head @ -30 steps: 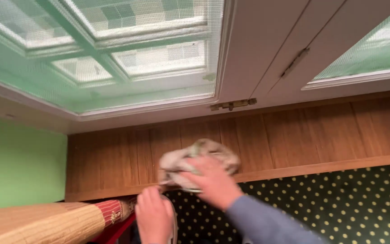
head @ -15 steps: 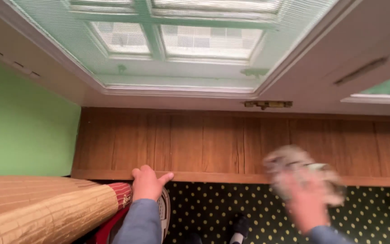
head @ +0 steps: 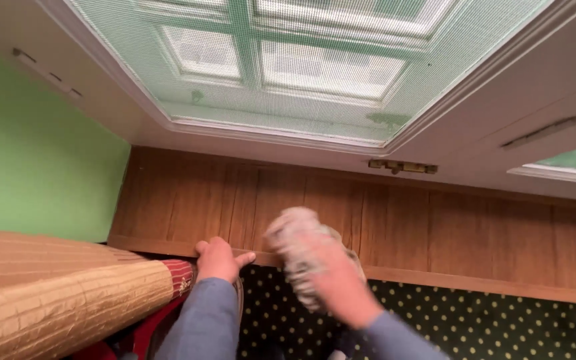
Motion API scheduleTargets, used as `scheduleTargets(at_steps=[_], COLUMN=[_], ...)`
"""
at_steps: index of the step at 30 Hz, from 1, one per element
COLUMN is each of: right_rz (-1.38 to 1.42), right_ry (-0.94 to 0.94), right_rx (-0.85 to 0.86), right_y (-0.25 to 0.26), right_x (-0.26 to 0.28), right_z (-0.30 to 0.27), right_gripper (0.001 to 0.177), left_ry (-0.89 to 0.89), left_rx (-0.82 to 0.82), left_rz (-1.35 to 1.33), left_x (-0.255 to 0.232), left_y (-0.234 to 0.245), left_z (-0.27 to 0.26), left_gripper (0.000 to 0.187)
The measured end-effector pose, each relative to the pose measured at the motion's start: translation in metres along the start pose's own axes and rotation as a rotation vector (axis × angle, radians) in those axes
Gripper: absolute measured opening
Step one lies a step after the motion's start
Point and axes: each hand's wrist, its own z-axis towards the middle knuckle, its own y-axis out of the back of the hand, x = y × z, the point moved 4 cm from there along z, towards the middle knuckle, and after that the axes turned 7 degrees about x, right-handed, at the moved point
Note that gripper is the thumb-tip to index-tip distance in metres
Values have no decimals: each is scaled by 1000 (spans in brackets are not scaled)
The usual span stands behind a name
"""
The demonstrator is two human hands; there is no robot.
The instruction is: The person wipes a wooden windowsill with a cloth, briefly places a small green card on the window frame, then continues wiping the sill and adjacent frame areas. The cloth is used throughout to clean the surface.
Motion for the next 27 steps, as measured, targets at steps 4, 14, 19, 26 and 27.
scheduleTargets(at_steps=[4,14,19,26,27], right_rz=[1066,127,-128,-657,-752], right_ry=[-398,-158,-386,337,486], right_rx=[-231,-1143,-631,-243,-113], right_y=[82,201,118,-33,-61], right_x=[-66,-198,-80,-6,7], right_z=[-57,-117,-28,63,67], right_gripper=[48,43,107,59,68], left_ry=[12,47,47,-1,-43], left_rx=[-2,6,-3,-17,-52], left_rz=[19,81,130,97,121], left_x=[3,5,9,21,26], left_y=[-4,-6,-8,-15,-19], left_z=[9,22,27,37,47], left_gripper=[87,92,97,91,91])
